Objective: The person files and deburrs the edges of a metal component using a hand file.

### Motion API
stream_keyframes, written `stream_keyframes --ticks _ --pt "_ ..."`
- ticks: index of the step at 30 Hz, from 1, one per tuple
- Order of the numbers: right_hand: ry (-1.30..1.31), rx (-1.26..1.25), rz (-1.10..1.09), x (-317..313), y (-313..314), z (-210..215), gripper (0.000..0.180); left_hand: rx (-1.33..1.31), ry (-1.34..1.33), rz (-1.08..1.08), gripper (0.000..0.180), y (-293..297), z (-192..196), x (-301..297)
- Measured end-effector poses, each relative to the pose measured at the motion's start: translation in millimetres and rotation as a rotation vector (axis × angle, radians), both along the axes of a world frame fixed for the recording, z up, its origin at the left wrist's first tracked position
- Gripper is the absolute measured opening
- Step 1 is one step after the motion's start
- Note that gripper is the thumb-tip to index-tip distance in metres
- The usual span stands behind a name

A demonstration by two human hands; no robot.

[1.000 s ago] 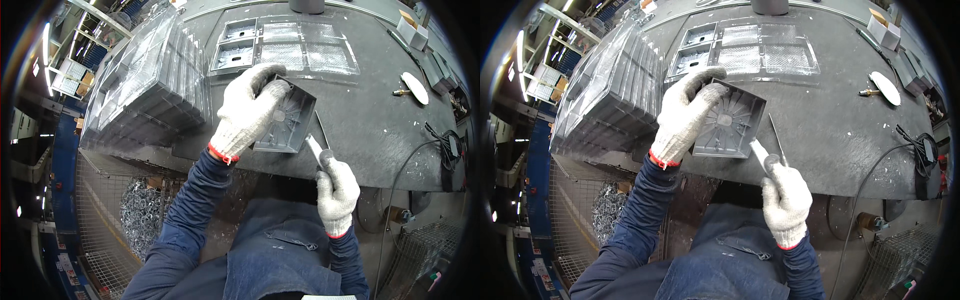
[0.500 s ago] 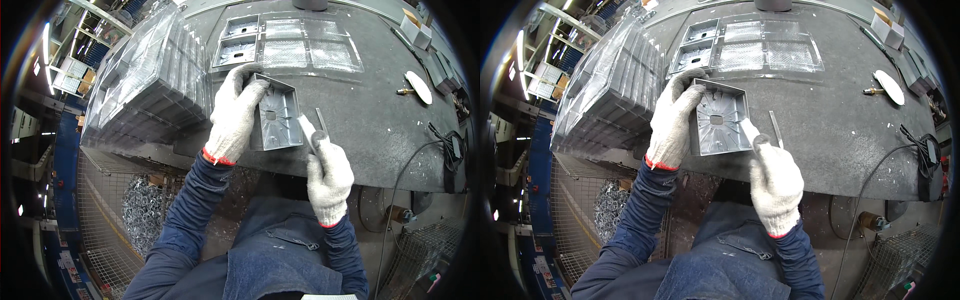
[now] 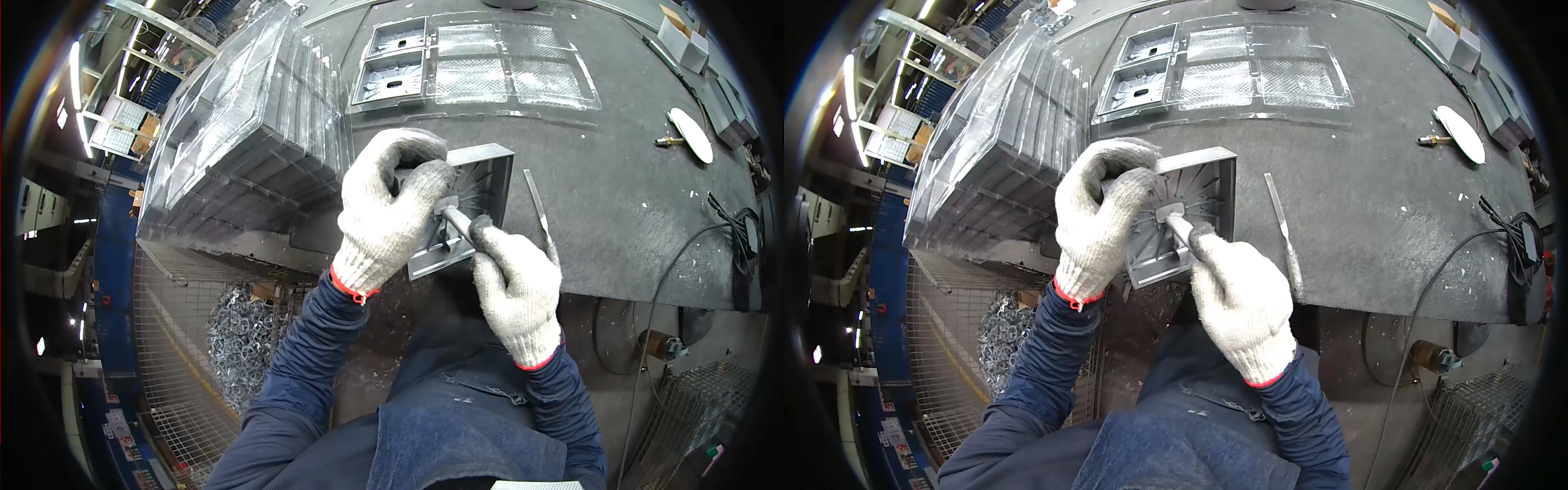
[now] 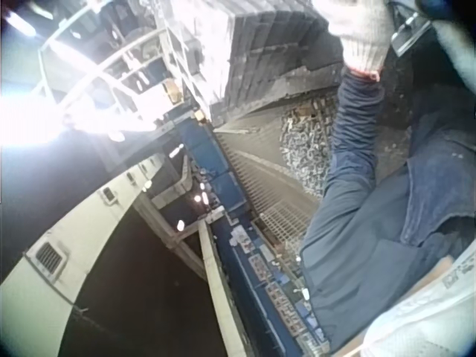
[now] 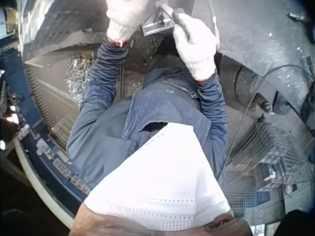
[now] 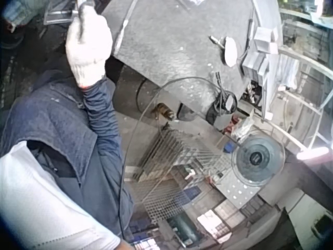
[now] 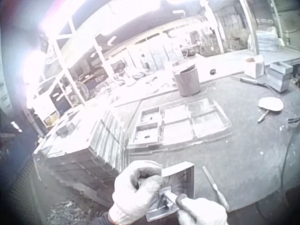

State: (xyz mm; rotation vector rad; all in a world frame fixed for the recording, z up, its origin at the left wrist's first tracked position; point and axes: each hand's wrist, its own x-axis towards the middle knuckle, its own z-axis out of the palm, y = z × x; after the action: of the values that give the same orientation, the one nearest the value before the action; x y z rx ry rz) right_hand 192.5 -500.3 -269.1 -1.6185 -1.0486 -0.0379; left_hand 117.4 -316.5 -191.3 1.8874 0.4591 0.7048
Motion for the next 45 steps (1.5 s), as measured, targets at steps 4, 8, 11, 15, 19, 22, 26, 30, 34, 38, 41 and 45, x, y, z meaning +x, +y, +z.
stream_keyframes --ticks 4,8,11,15,19,22,26,30,34,38,41,45 --pt "0.015 0.038 -0.070 -5 13 2 0.027 0.058 -0.143 -0.036 0.017 -12 -4 -6" --pt "0.252 -0.053 -0.031 -13 23 12 0.026 0.322 -0.198 -0.099 0.014 -19 -11 -7" --pt "0.394 -0.021 -0.036 -29 24 18 0.026 0.494 -0.232 -0.011 0.014 -26 -4 -5" --pt "0.387 -0.025 0.085 -55 -8 23 0.028 0.550 -0.201 0.068 0.012 -29 -10 -5" --pt "0.533 0.052 -0.012 -61 -41 11 0.032 0.245 -0.160 0.096 0.011 -16 -12 -8" --pt "0.822 0.073 -0.008 -43 -47 11 0.033 0.092 -0.107 0.158 0.013 -11 -12 -10" --pt "0.882 0.093 0.027 -33 -52 4 0.035 0.129 0.048 0.146 0.027 7 -16 -23" --pt "0.875 -0.085 0.076 -39 -57 -10 0.041 0.218 0.218 0.101 0.034 23 -8 -30" --pt "0.827 0.010 0.067 -49 -52 -20 0.043 0.222 0.357 0.080 0.037 32 -8 -36" --pt "0.654 -0.005 0.044 -41 -51 -23 0.045 0.232 0.250 0.035 0.035 27 -6 -35" --pt "0.671 0.060 0.026 -40 -53 -27 0.044 0.265 0.113 0.008 0.036 25 -13 -36" --pt "0.844 0.122 -0.064 -31 -49 -7 0.046 0.483 -0.109 0.033 0.039 18 -21 -32"
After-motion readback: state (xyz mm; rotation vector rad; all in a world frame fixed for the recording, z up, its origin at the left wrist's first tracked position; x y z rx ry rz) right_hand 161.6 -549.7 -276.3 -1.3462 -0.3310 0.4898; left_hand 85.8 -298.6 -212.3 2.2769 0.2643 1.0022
